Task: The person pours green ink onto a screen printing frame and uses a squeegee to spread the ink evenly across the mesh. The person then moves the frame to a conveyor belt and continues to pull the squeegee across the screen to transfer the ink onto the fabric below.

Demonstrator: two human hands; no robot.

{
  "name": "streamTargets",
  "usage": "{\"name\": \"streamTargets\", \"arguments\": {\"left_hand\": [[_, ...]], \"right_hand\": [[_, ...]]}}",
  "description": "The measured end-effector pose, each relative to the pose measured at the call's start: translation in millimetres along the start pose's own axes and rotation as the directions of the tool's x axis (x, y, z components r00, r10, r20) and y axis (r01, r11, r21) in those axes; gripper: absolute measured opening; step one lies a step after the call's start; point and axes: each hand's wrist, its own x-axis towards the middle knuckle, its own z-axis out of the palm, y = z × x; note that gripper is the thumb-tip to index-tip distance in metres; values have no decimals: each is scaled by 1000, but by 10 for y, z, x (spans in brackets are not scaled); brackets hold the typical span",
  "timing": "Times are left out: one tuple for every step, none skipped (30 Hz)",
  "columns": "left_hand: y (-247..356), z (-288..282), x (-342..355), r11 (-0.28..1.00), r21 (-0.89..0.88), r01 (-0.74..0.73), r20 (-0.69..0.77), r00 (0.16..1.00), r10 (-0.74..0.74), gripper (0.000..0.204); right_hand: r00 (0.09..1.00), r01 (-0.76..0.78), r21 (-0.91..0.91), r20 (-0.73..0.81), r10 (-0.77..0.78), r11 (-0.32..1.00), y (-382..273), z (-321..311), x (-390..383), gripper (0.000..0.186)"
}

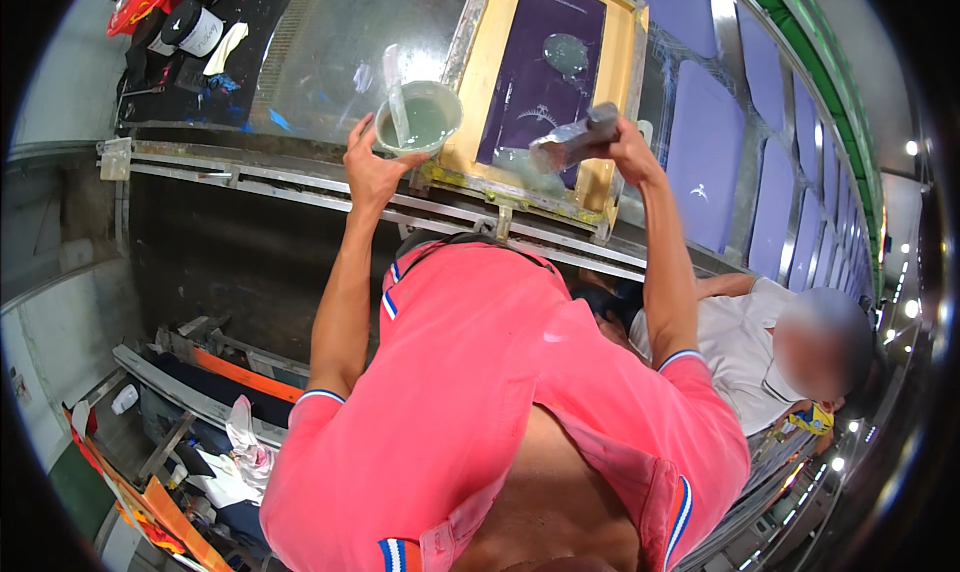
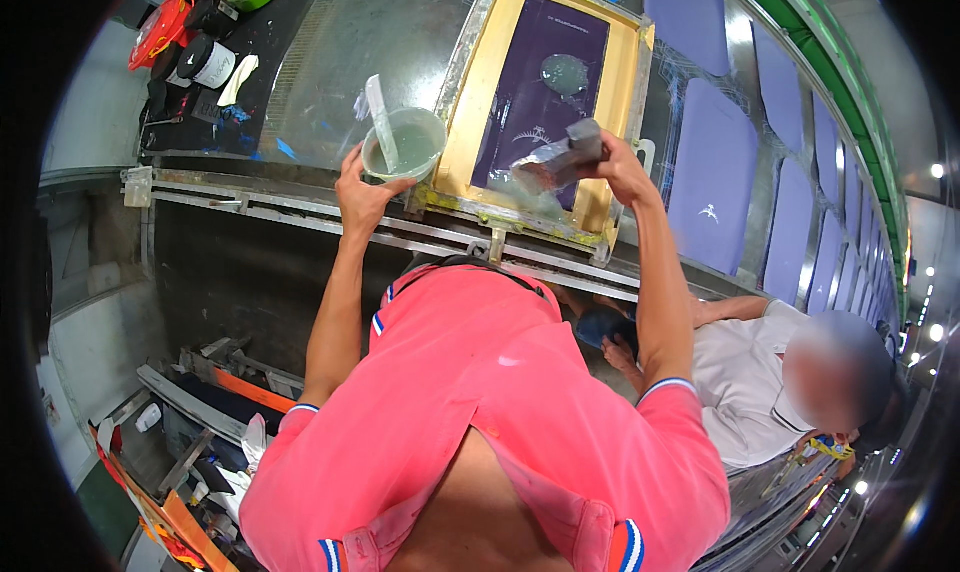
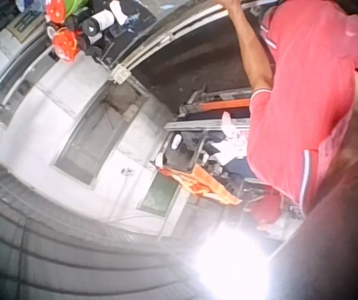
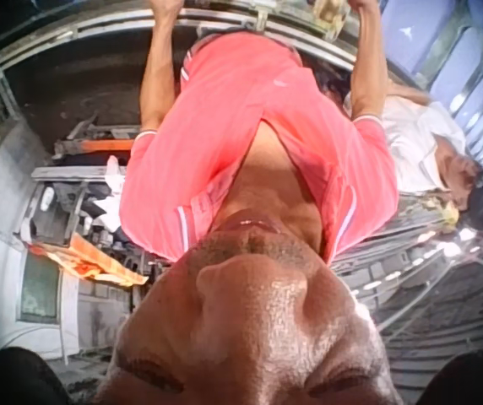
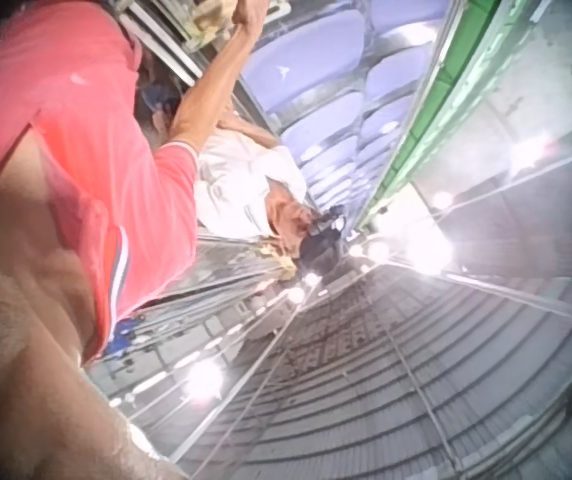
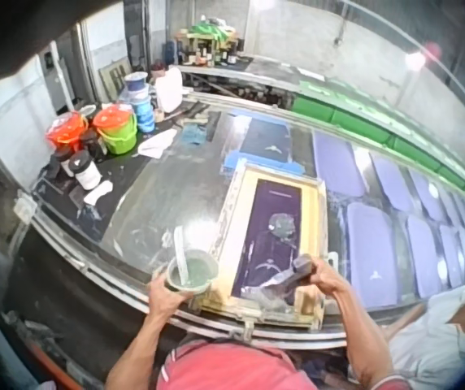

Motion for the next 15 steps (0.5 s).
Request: {"name": "streamTargets", "arguments": {"left_hand": [[59, 19, 0, 998, 46, -35, -3, 999, 35, 70], [123, 33, -7, 994, 56, -94, -4, 996, 94, 71], [129, 95, -13, 986, 78, -149, 5, 989, 149, 75], [106, 150, -16, 975, 107, -197, 11, 980, 197, 78], [85, 203, -17, 960, 137, -244, 18, 970, 244, 82], [125, 276, -22, 951, 143, -274, 20, 962, 274, 81], [197, 330, -22, 945, 140, -295, 34, 955, 293, 80], [269, 374, -20, 939, 136, -316, 47, 949, 312, 80], [339, 435, -18, 932, 127, -339, 61, 941, 333, 80], [383, 490, -29, 928, 96, -360, 50, 933, 357, 79], [421, 522, -38, 927, 74, -367, 62, 930, 363, 80], [500, 539, -51, 927, 45, -372, 74, 927, 369, 80], [558, 560, -66, 926, 17, -376, 83, 924, 374, 80], [591, 590, -82, 931, 8, -366, 80, 928, 364, 80], [638, 617, -104, 936, -28, -352, 65, 933, 353, 80]], "right_hand": [[996, -11, 51, -92, 16, 999, -48, 79, -141, 51], [990, 49, 47, -136, -42, 998, 14, 86, -248, 49], [978, 111, 36, -183, -102, 993, 90, 72, -356, 47], [971, 170, 83, -182, -152, 982, 97, 100, -429, 46], [956, 222, 115, -219, -193, 968, 96, 129, -489, 45], [937, 274, 145, -263, -229, 951, 23, 235, -573, 43], [913, 329, 172, -310, -266, 928, -59, 319, -648, 41], [902, 360, 162, -311, -299, 919, -131, 365, -702, 41], [874, 407, 145, -347, -339, 902, -241, 444, -780, 41], [846, 452, 127, -375, -379, 883, -366, 562, -832, 41], [816, 495, 107, -399, -419, 862, -453, 677, -859, 41], [764, 553, 27, -414, -495, 832, -504, 764, -885, 35], [705, 586, -157, -385, -596, 795, -525, 830, -896, 32], [645, 603, -332, -331, -688, 725, -540, 892, -898, 30], [587, 600, -497, -259, -767, 627, -555, 966, -915, 28]]}}
